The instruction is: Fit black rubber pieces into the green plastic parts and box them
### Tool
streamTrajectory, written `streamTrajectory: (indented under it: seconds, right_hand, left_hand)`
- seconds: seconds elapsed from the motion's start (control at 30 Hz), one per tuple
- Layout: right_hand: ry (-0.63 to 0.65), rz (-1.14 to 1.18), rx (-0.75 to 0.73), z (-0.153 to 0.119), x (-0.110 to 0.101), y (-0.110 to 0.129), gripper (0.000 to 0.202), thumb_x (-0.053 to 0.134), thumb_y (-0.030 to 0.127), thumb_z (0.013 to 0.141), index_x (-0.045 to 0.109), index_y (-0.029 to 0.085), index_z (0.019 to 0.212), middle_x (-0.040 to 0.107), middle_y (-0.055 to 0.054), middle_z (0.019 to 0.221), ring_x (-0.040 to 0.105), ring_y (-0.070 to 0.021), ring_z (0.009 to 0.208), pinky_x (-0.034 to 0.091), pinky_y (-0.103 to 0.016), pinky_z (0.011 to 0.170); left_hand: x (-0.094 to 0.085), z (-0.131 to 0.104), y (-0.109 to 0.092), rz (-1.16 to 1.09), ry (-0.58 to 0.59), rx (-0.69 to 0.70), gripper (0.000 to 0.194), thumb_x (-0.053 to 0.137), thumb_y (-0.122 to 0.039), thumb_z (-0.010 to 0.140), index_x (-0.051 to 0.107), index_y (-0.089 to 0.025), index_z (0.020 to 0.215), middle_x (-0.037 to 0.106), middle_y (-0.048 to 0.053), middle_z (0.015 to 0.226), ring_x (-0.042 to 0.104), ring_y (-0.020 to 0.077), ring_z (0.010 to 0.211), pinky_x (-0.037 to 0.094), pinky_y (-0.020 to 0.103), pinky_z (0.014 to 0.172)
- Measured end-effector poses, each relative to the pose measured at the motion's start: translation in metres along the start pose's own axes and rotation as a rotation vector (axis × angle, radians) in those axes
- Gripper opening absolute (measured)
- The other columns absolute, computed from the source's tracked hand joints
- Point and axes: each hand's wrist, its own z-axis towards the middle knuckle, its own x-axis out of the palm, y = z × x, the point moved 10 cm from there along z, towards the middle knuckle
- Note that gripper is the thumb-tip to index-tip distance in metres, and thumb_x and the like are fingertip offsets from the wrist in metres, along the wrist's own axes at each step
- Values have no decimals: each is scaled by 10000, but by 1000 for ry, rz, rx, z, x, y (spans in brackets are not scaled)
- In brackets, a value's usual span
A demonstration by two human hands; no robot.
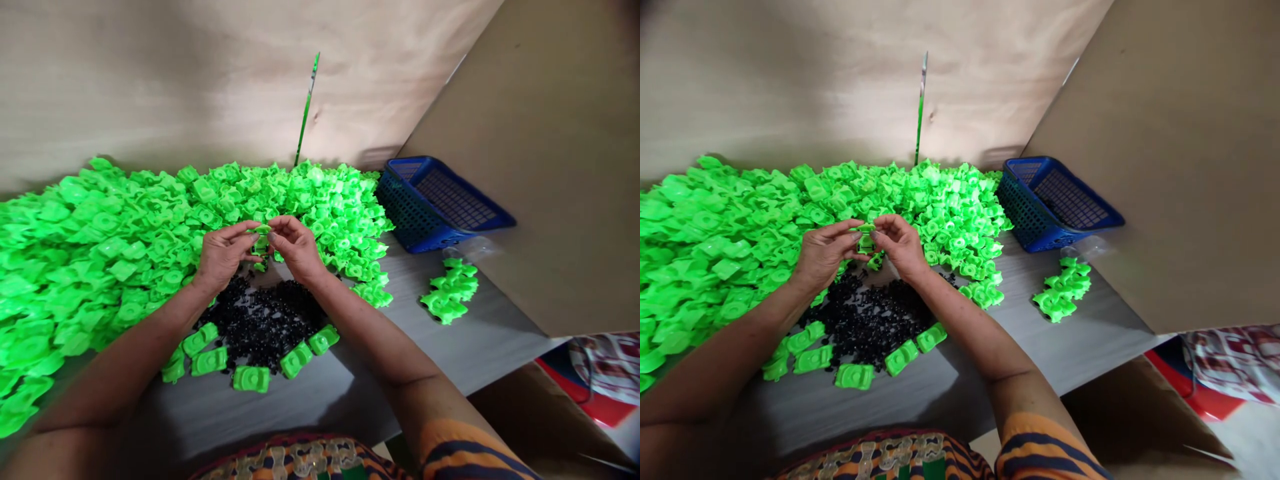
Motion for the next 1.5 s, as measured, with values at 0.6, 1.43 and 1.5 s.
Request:
streamTrajectory:
  seconds: [0.6, 1.43, 1.5]
  right_hand:
    - [74, -477, -26, 13, -19, 6, 327, 834, 365, 804, 738, 195, 1065, 725, -25, 987, 646, -158, 850, 555, -315, 789]
    - [478, -1624, 195, -24, 27, -4, 286, 566, 311, 1023, 743, 158, 1188, 725, -175, 1250, 731, -296, 1062, 524, -359, 835]
    - [404, -1568, 120, -21, 25, 16, 241, 583, 294, 1001, 731, 145, 1120, 721, -176, 1176, 708, -283, 1011, 513, -363, 843]
  left_hand:
    - [-11, 13, -8, 11, 12, 68, 501, 927, -406, 608, 817, -158, 1029, 568, -84, 576, 562, 83, 466, 673, 308, 539]
    - [-14, 23, 1, 171, 71, -45, 776, 815, -180, 630, 676, -105, 1390, 601, -99, 609, 754, 177, 583, 636, 242, 531]
    - [-13, 22, 1, 150, 71, -42, 771, 817, -193, 639, 673, -99, 1390, 587, -102, 594, 746, 175, 571, 637, 245, 524]
